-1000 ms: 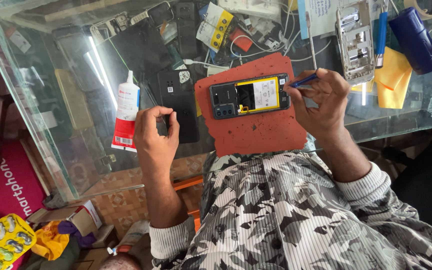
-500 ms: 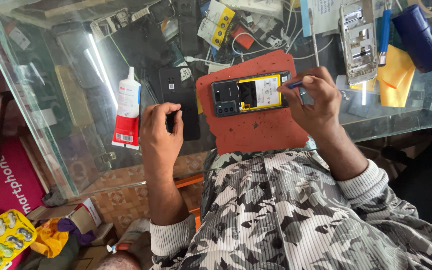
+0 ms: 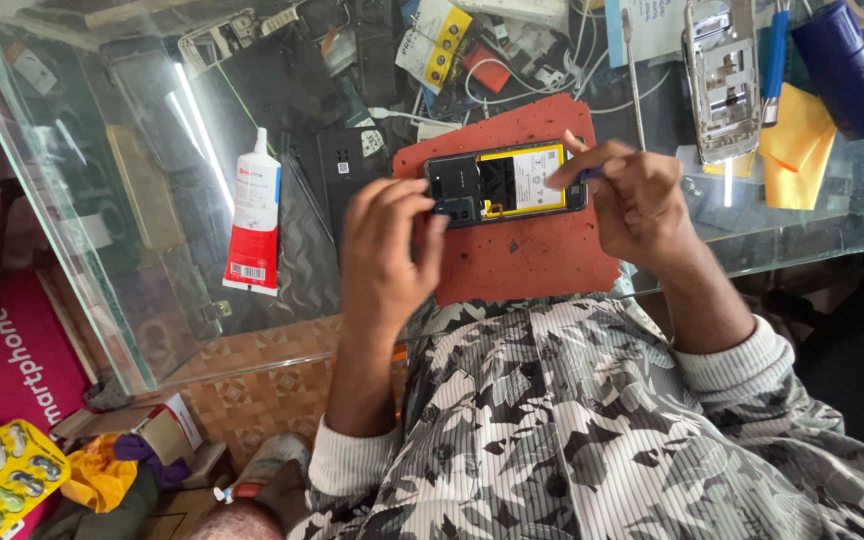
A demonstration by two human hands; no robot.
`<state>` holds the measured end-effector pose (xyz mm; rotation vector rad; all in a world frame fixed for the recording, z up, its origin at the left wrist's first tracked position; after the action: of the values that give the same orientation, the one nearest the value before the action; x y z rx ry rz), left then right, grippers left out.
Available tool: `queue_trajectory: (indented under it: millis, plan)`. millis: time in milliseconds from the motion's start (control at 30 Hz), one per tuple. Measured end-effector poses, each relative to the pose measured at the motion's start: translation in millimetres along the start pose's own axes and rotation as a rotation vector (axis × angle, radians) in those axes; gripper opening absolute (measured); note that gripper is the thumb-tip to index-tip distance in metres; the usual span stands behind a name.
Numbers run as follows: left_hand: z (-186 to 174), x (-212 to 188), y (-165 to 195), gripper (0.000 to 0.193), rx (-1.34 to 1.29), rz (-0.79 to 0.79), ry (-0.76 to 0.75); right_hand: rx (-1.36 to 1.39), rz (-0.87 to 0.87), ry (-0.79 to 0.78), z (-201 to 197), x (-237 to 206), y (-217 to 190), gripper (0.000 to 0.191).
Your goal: The person uses a screwdriver to remove screws from a smartphone's back cover, then uses a prying tool to separate the cover from the phone body. The person sets the cover aside and continues to manipulate the phone's internal components.
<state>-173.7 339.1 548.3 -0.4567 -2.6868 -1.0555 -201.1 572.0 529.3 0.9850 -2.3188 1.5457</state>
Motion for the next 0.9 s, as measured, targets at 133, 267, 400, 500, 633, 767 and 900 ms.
queue_trajectory:
  millis: [133,267,400,500,633,767,900]
  plan:
    - [39.1,12.1,22.7,0.038,0.005,0.094,-0.113,-0.058,0.099,0.074,-2.1,-1.5,6.1,0.062]
    - [80.4,20.1,39.5,0.045,0.052,0.189,-0.238,0.113,0.038,0.03,4.4,0.4,-1.4,0.058]
    - [98.5,18.5,45.8,0.042,0.144,0.227,-0.246,-0.109,0.048,0.059,-2.3,0.4,-2.9,0.065]
    - [101.1,14.8,44.3,0.035,0.149,0.217,-0.248,-0.167,0.155,0.092,-7.8,-1.5,6.0,0.067]
    - [101.6,13.7,42.2,0.034,0.118,0.206,-0.249,-0.059,-0.022,0.014,1.4,-0.9,-7.6,0.066]
    - [99.4,12.9,42.9,0.034,0.122,0.228,-0.228,-0.233,0.188,0.174,-12.3,-6.0,9.9,0.078]
    - [99.6,12.2,40.6,0.032,0.098,0.224,-0.229,0.003,-0.048,0.02,4.7,-4.1,-7.5,0.072]
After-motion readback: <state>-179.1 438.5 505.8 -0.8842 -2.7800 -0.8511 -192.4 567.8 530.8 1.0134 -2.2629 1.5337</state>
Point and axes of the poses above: each hand's wrist, its own x-axis towards the middle knuckle, its own z-axis out of the palm, y = z × x, the point moved 9 cm from there along x, towards the middle knuckle, and after that the axes turned 3 degrees about -y, right-handed, at the moved point
